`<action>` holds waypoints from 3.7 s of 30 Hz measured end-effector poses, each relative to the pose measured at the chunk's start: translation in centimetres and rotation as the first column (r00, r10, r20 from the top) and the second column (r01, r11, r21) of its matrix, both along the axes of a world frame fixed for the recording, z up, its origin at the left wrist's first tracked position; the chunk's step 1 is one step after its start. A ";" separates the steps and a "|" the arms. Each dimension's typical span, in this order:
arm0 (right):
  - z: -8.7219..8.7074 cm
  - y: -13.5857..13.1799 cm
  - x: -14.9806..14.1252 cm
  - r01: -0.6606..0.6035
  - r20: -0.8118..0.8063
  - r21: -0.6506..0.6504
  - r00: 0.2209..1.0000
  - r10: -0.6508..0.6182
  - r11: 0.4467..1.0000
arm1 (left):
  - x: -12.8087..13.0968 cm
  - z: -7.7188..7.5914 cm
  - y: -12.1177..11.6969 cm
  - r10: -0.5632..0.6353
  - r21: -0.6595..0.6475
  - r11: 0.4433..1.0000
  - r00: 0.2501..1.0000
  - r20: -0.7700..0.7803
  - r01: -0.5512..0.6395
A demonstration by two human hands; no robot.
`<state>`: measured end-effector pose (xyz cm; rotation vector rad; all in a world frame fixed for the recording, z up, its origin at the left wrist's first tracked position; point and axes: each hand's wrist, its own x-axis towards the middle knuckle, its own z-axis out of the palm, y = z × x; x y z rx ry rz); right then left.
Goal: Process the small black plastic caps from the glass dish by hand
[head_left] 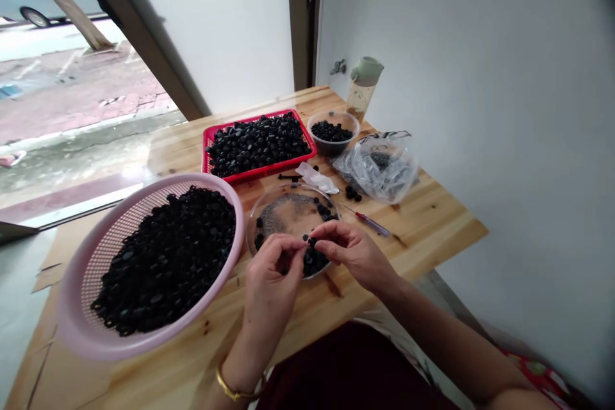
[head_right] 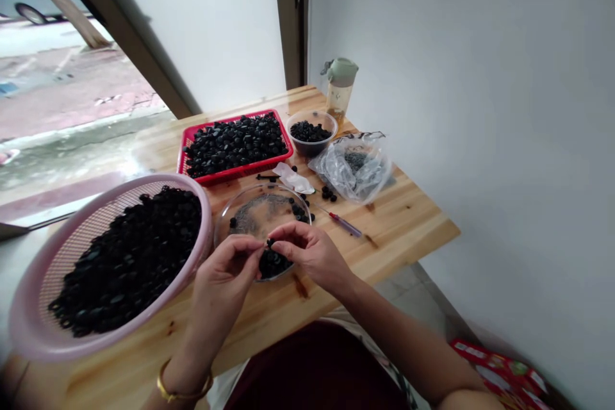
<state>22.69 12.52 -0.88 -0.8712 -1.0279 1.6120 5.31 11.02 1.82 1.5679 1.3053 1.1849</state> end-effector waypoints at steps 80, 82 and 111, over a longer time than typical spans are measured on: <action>0.5 -1.6 -2.2 -0.017 0.237 0.255 0.971 -0.045 0.967 | -2.7 -0.3 -2.1 0.021 -0.108 0.994 0.952 0.305 0.012; 0.2 -1.6 -2.4 -0.012 0.205 0.217 0.978 -0.033 0.976 | -2.5 0.2 -2.3 0.031 -0.098 0.995 0.966 0.257 -0.006; 2.9 -2.0 -2.6 -0.043 0.381 0.621 0.889 -0.254 0.782 | -1.8 -2.2 -3.6 0.325 -0.432 0.901 0.591 0.738 0.044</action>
